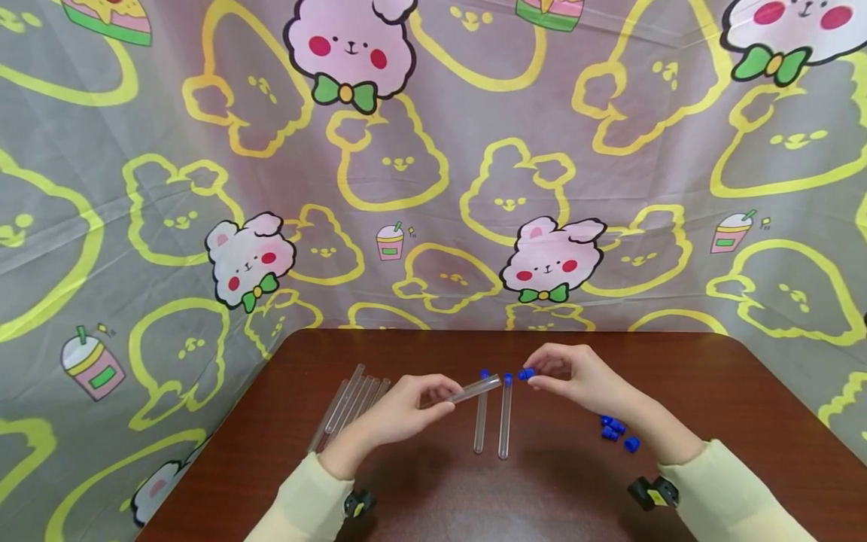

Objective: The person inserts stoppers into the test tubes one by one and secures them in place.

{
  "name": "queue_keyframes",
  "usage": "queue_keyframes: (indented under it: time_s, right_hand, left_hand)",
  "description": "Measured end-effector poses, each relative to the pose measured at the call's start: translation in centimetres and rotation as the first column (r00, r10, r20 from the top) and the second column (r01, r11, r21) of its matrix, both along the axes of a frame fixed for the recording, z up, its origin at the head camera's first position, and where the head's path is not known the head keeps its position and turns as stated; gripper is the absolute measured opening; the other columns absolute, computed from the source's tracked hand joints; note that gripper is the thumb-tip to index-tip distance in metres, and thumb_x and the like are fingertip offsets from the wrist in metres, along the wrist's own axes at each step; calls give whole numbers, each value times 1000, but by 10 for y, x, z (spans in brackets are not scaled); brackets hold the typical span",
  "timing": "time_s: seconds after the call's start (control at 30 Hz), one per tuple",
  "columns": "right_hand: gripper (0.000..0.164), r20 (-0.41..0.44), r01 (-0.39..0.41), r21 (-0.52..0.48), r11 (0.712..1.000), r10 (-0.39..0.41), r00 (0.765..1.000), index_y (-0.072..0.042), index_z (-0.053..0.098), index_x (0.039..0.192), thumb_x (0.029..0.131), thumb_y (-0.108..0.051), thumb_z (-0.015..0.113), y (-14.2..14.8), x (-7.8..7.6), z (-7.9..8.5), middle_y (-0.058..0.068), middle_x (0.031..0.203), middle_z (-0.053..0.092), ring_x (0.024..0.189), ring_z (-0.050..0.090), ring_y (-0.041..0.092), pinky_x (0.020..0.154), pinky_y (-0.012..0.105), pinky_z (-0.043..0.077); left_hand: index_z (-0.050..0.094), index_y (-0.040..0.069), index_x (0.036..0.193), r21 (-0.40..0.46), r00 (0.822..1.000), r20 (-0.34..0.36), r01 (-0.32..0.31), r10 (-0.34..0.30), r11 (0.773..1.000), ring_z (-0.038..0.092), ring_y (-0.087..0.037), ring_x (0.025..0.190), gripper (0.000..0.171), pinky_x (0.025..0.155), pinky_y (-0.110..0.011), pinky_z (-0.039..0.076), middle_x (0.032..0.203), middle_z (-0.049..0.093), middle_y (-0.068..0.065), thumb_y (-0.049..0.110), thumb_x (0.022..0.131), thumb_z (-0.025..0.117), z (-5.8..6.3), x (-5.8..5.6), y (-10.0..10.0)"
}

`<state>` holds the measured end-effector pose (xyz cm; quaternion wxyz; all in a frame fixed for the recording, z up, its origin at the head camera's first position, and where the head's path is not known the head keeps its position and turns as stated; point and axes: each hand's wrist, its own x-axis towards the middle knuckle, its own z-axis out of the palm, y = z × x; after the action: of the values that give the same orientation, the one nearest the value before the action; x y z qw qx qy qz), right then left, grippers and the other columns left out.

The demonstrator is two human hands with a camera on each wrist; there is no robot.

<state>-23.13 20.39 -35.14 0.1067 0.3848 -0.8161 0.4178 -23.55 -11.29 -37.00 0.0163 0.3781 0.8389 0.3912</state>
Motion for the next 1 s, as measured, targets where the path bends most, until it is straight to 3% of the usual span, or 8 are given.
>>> queue_keyframes:
  time_s: [0.37,0.7,1.0]
  right_hand:
    - [17,31,-30,10,1000,30,999,-10,67,103,87,-7,73,-12,-1,-3,2,88,70,78,67,12,72,30,55]
    - [17,57,-26,32,999,24,998,-11,68,102,86,-6,73,-15,0,-2,-1,87,70,78,67,14,74,30,55]
    - [17,69,-43,25,999,41,997,-11,68,103,87,-10,73,-18,4,0,-2,89,70,79,67,13,76,30,54]
  left_hand:
    - [67,18,112,-7,1000,-20,12,-12,1000,57,-8,76,18,70,-27,49,84,63,13,18,94,66,-1,0,6]
    - [68,16,111,-11,1000,-25,18,-18,1000,56,-6,75,17,70,-32,50,83,62,13,16,94,66,-1,1,7]
    - [69,16,110,-14,999,-24,21,-21,1000,57,-6,74,17,68,-26,49,84,64,10,17,94,67,0,3,9]
